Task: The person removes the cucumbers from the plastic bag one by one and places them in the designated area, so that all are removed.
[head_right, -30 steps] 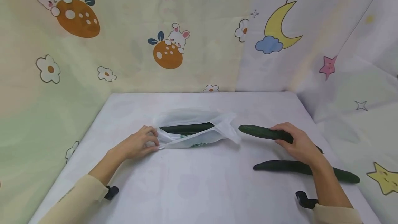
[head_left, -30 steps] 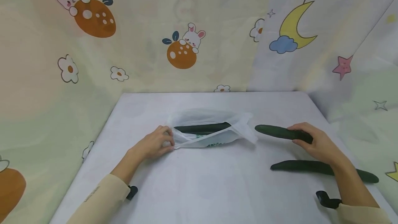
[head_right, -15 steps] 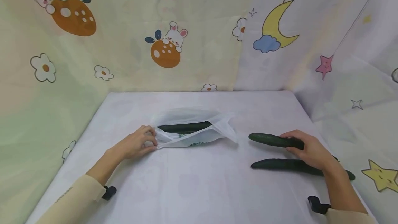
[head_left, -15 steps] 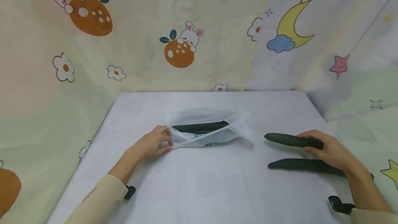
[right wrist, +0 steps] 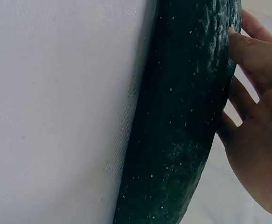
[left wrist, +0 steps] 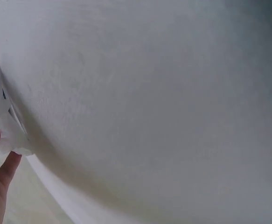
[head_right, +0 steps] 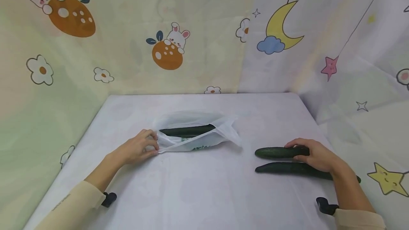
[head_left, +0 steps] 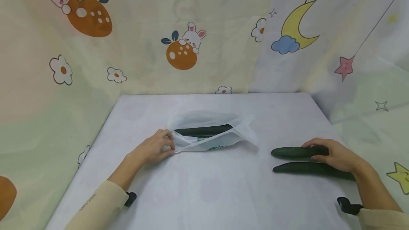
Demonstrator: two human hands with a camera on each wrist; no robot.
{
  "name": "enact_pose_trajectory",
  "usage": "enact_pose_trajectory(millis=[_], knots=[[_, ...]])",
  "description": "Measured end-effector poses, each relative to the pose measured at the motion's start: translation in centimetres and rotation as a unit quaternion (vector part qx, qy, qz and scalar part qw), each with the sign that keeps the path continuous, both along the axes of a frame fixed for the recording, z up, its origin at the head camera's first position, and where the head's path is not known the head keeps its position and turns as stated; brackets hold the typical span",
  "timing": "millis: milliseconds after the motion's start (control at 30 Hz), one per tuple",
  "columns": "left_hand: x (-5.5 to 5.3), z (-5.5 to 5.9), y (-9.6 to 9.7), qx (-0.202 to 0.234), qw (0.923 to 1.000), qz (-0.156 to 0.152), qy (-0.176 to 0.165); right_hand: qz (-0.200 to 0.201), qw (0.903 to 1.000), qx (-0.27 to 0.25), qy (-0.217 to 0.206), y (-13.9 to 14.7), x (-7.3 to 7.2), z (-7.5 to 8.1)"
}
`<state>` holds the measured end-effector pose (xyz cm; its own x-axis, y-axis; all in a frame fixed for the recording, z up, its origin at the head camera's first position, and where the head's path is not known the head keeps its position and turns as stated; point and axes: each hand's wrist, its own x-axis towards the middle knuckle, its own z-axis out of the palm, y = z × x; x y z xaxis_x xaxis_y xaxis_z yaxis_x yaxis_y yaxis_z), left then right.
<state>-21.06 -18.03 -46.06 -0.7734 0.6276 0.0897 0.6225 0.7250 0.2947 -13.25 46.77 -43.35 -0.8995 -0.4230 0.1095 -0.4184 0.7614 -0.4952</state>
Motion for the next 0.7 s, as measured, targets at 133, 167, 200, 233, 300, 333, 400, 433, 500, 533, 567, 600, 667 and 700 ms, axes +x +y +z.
enact_pose_trajectory(millis=[133, 167, 200, 233, 300, 333, 400, 433, 500, 533, 567, 600, 667, 700], knots=[[-0.03, 0.0, 0.02, 0.0, 1.0, -0.001, -0.006, 0.004, 0.9999, -0.003, -0.014, 0.3, -0.04, -0.15], [-0.01, -0.04, 0.02, 0.0, 1.0, -0.001, -0.007, 0.008, 0.9998, -0.004, -0.018, 0.39, -0.02, -0.18], [0.03, -0.07, 0.02, 0.0, 0.9999, -0.001, -0.01, 0.012, 0.9997, -0.006, -0.022, 0.48, 0.01, -0.22], [0.08, -0.1, 0.03, 0.0, 0.9999, 0.0, -0.012, 0.013, 0.9995, -0.011, -0.027, 0.52, 0.07, -0.25], [0.18, -0.13, 0.03, 0.001, 0.9999, 0.002, -0.016, 0.022, 0.999, -0.017, -0.035, 0.69, 0.11, -0.31], [0.23, -0.12, 0.03, 0.001, 0.9999, 0.003, -0.015, 0.025, 0.9988, -0.021, -0.037, 0.74, 0.12, -0.34], [0.3, -0.08, 0.01, 0.001, 0.9999, 0.005, -0.014, 0.029, 0.9985, -0.027, -0.037, 0.81, 0.09, -0.44], [0.33, -0.04, 0.0, 0.0, 0.9999, 0.006, -0.013, 0.031, 0.9984, -0.03, -0.036, 0.81, 0.06, -0.49], [0.33, 0.01, -0.04, 0.002, 0.9999, 0.006, -0.01, 0.034, 0.9983, -0.037, -0.031, 0.75, 0.04, -0.62], [0.31, 0.03, -0.05, 0.003, 1.0, 0.005, -0.007, 0.034, 0.9984, -0.037, -0.026, 0.71, 0.01, -0.66], [0.3, 0.05, -0.07, 0.003, 1.0, 0.004, -0.006, 0.032, 0.9985, -0.037, -0.023, 0.62, -0.01, -0.67], [0.28, 0.06, -0.08, 0.004, 1.0, 0.003, -0.006, 0.03, 0.9987, -0.036, -0.02, 0.49, -0.04, -0.67], [0.21, 0.0, -0.12, 0.007, 1.0, 0.001, -0.002, 0.025, 0.9989, -0.034, -0.019, 0.24, -0.13, -0.59], [0.21, -0.01, -0.13, 0.007, 1.0, 0.001, -0.002, 0.017, 0.9992, -0.03, -0.02, 0.07, -0.17, -0.49]])
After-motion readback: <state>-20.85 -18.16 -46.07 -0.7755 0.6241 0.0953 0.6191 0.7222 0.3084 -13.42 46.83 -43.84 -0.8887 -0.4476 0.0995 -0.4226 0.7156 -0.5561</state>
